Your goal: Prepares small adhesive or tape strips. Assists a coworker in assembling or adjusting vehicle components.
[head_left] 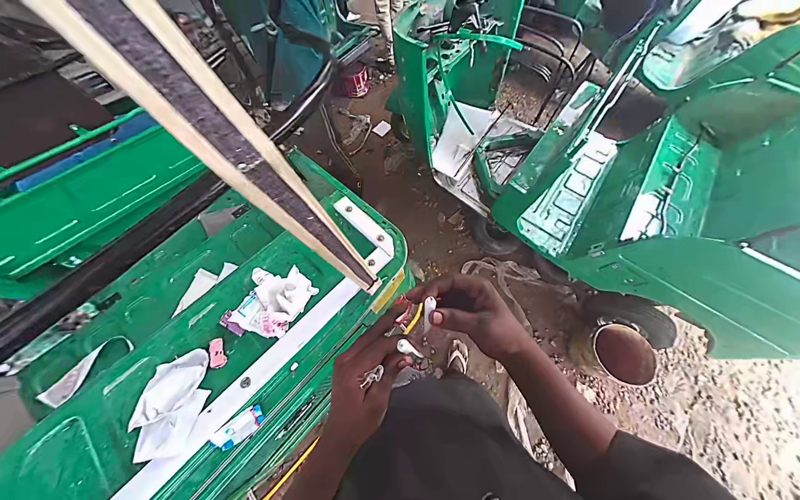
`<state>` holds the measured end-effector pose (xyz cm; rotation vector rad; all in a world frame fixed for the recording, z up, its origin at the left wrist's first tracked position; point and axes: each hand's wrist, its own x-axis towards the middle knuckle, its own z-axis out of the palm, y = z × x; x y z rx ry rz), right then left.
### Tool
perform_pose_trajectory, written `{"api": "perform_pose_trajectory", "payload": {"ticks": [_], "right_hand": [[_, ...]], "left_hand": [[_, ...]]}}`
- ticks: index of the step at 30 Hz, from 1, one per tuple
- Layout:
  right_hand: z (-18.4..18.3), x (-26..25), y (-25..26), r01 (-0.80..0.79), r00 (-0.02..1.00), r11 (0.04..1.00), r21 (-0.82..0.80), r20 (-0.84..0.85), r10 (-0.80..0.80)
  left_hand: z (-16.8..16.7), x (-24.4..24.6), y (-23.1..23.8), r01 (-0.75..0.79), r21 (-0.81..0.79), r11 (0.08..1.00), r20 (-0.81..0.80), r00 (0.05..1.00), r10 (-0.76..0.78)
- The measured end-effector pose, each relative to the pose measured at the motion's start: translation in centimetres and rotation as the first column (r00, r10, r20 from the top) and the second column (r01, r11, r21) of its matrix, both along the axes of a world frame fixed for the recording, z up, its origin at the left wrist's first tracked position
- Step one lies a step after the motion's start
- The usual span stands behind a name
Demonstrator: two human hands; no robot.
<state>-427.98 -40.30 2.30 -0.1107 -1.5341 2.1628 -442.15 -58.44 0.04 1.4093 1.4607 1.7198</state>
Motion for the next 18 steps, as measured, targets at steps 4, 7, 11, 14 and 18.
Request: {"api": "perform_pose_trajectory", "payload": {"ticks": [4,7,11,14,18], "right_hand": [[3.8,5.5,4.8,0.209,0.978,0.975,0.073,0.015,-0.21],[6.1,8.7,8.0,0.32,0.947,0.945,0.071,-0.005,-0.32],[8.6,11.7,11.3,0.353,0.935,0.931,0.091,-0.073,-0.348],[10.1,13.1,12.7,0.334,0.937,0.939,0.079,-0.138,-0.322],[11.3,14.0,13.5,0.31,0.937,0.947,0.082,-0.196,-0.29]], "left_hand": [[-0.1,3.3,3.6,-0.025,-0.011,1.0,-0.012,1.0,0.025],[-0.4,5.8,5.7,-0.036,-0.012,0.999,-0.026,0.999,0.035],[-0.6,8.7,7.7,-0.073,-0.032,0.997,-0.035,0.997,0.072],[-0.3,10.3,8.8,-0.087,-0.055,0.995,-0.045,0.995,0.085],[-0.2,11.6,9.4,-0.095,-0.066,0.993,-0.065,0.994,0.091]]}}
